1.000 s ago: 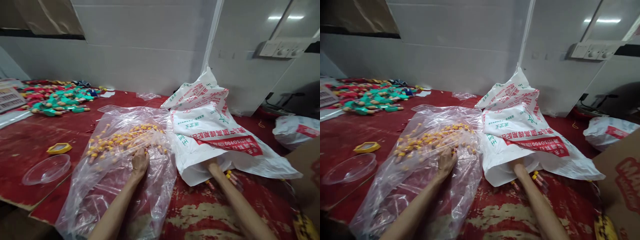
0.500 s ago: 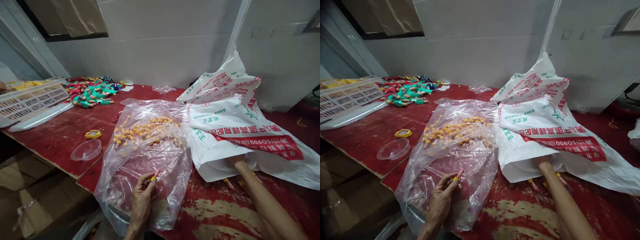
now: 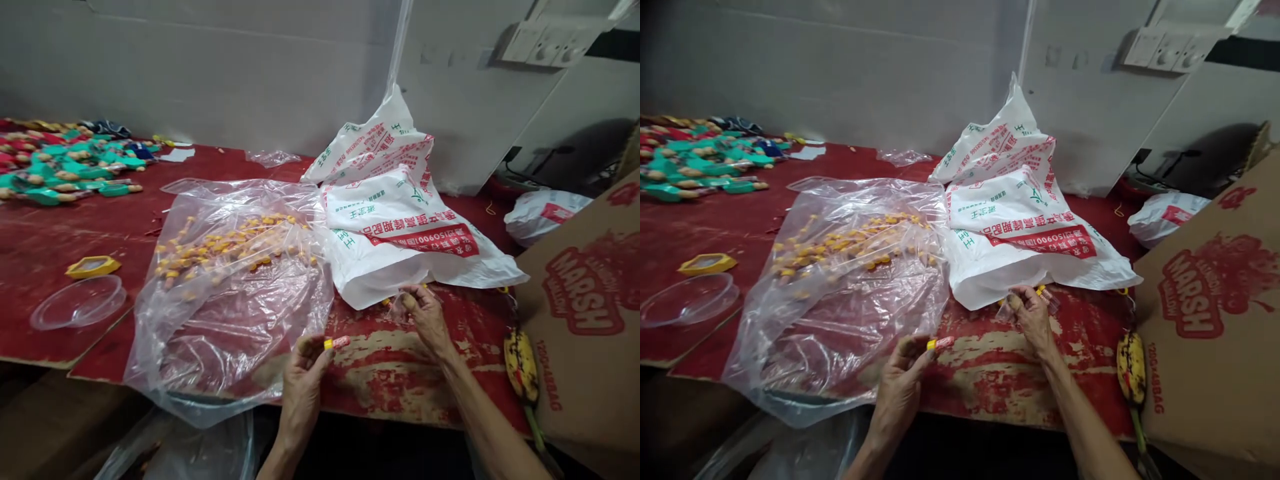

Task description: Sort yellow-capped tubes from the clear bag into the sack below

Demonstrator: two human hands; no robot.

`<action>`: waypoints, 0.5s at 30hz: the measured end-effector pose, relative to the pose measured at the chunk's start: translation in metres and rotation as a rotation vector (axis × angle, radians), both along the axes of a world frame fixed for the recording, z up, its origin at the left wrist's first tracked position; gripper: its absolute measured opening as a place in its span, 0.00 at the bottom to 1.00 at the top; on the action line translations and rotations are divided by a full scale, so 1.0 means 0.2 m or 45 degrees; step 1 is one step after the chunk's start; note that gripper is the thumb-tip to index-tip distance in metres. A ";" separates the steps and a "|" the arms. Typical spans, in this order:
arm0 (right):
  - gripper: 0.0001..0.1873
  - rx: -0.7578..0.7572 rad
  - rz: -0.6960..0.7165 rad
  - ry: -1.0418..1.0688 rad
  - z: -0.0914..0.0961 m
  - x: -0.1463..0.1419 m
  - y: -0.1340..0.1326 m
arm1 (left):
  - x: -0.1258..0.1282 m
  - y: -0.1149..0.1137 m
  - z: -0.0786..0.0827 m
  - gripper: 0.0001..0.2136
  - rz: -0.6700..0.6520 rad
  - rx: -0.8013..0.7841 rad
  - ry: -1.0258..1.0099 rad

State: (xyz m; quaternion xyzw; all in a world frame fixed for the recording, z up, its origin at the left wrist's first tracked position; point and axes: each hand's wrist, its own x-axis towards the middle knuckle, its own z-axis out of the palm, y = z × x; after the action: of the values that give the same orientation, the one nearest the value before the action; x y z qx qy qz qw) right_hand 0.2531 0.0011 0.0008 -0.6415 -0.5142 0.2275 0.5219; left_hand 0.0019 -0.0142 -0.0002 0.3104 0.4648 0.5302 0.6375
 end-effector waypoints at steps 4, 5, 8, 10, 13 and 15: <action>0.18 0.029 0.143 0.456 -0.04 -0.21 -0.21 | 0.08 -0.07 -0.02 0.14 -0.131 0.070 0.064; 0.17 0.027 0.164 0.504 -0.04 -0.25 -0.25 | 0.09 -0.08 -0.02 0.14 -0.127 0.073 0.064; 0.12 -0.018 0.254 0.399 -0.05 -0.32 -0.32 | 0.11 -0.12 -0.02 0.14 -0.134 0.073 0.064; 0.09 -0.038 0.343 0.234 -0.04 -0.35 -0.34 | 0.12 -0.14 -0.01 0.14 -0.155 0.078 0.084; 0.09 0.003 0.449 0.038 -0.05 -0.38 -0.36 | 0.12 -0.18 -0.02 0.17 -0.216 0.059 0.134; 0.09 0.058 0.452 -0.040 -0.06 -0.41 -0.38 | 0.12 -0.21 -0.03 0.19 -0.263 0.053 0.166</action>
State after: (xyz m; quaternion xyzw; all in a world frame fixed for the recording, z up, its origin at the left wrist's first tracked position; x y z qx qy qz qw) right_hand 0.1704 -0.0741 -0.0114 -0.5321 -0.6324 0.2943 0.4798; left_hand 0.0261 -0.0568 -0.0061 0.4036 0.4598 0.4500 0.6506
